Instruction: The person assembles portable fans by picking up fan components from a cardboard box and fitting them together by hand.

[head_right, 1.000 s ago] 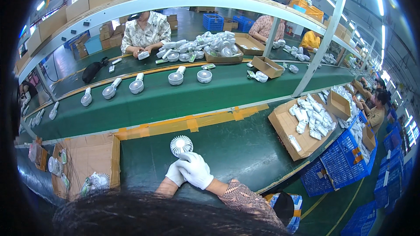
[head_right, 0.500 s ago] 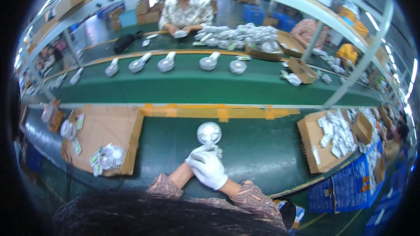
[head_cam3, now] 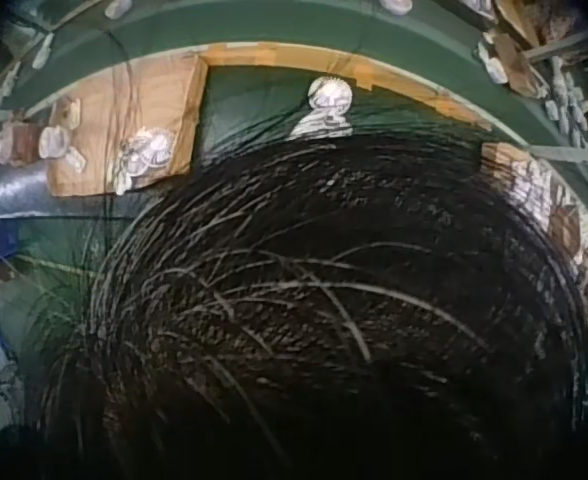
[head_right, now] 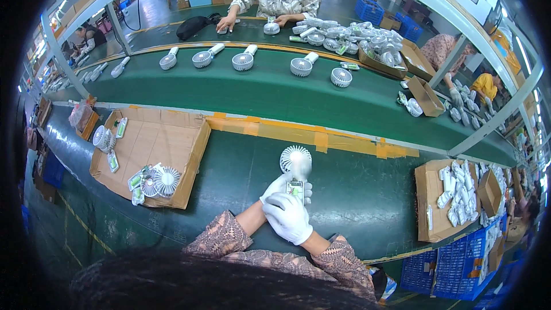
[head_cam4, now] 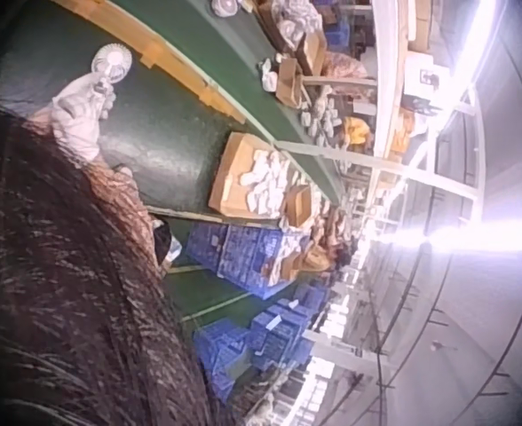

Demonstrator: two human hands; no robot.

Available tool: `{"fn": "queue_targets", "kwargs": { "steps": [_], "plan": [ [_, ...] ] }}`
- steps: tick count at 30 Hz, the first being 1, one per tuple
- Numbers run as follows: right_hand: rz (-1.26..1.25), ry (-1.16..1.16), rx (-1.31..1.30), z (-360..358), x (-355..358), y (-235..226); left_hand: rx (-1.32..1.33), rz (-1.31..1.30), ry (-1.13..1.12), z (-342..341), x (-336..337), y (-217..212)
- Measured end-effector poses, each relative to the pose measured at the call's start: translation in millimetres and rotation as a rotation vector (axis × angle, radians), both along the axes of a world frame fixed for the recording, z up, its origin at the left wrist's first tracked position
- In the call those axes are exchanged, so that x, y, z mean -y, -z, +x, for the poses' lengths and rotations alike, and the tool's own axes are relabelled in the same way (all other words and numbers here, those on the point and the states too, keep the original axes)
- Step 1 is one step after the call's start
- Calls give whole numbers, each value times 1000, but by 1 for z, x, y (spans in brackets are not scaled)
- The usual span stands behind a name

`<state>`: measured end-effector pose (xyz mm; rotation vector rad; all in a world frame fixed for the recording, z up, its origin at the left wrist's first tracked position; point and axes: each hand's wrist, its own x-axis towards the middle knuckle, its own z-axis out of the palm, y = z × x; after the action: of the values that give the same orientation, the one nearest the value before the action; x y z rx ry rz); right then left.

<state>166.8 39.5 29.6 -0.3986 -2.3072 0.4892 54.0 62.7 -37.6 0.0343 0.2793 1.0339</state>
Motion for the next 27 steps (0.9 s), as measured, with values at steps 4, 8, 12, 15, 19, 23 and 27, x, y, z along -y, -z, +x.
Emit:
{"fn": "queue_targets", "kwargs": {
  "steps": [4, 8, 12, 15, 19, 23, 27],
  "plan": [
    [15, -5, 6, 0, 0, -1, 29, -20, -62, -2, -4, 7],
    [19, -3, 0, 0, -2, -1, -42, -50, -155, -5, -2, 15],
    [37, 25, 3, 3, -4, 2, -153, -80, -243, -8, 8, 12],
    [2, -5, 0, 3, -3, 3, -213, -115, -299, -16, 19, 8],
    [8, 7, 20, 5, -10, 3, -222, -102, -366, -23, 19, 6],
    [-25, 53, 11, 2, -34, 0, -130, -35, -355, -30, 15, 10],
    [-140, 99, -14, -2, -71, -2, -127, -21, -367, -31, 12, 2]
  ]
}}
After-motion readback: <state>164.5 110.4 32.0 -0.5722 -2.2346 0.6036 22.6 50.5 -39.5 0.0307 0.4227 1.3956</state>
